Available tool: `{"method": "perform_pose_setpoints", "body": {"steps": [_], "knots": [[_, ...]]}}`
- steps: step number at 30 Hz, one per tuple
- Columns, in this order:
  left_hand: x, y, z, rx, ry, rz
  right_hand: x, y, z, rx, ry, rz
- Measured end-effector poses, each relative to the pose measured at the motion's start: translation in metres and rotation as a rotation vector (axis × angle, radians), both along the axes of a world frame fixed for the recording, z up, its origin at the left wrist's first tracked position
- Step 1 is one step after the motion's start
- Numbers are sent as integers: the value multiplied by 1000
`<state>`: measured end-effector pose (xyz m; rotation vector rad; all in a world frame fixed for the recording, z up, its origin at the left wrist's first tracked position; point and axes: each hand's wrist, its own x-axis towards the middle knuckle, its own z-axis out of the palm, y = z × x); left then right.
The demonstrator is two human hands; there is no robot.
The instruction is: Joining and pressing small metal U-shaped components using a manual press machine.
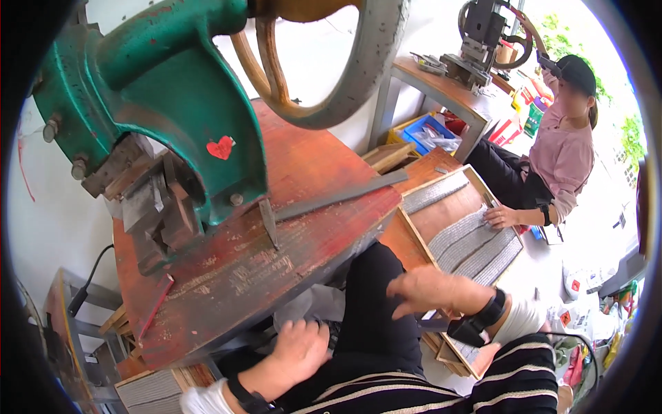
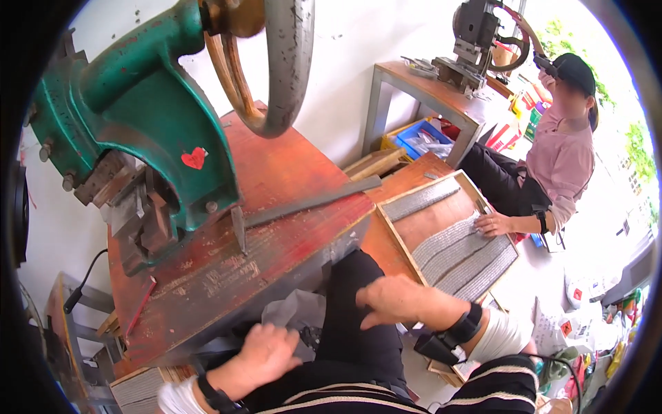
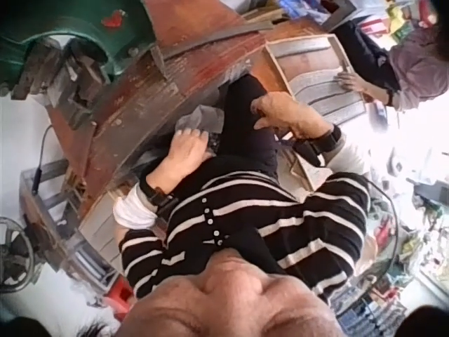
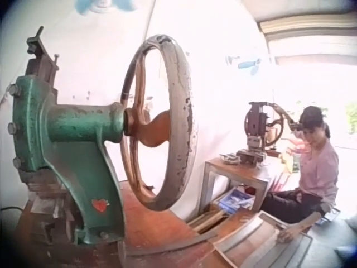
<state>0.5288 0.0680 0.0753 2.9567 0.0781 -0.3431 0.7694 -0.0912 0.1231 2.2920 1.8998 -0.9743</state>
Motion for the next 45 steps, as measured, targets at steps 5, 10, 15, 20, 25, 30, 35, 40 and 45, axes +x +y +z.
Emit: {"method": "perform_pose_setpoints", "body": {"steps": [5,10,15,20,25,30,35,40,45], "knots": [[50,20,47,-429,-561,141,4,19,39,231,-139,20],[73,5,31,-1512,-782,437,-33,28,-8,875,1424,-509],[85,-12,39,-1578,-715,479,-42,45,-23,933,1532,-556],[74,0,11,-1219,-716,472,-37,46,-21,832,1177,-522],[65,7,24,-687,-574,203,-16,38,5,796,292,-91],[62,20,51,-1329,-519,598,-8,46,12,887,647,-321],[31,31,-27,-1302,-131,408,-18,28,-24,648,680,-283],[-44,48,-163,-719,339,466,-41,20,-80,438,683,-324],[-83,32,-278,-728,551,587,-34,14,-25,471,1712,56]]}}
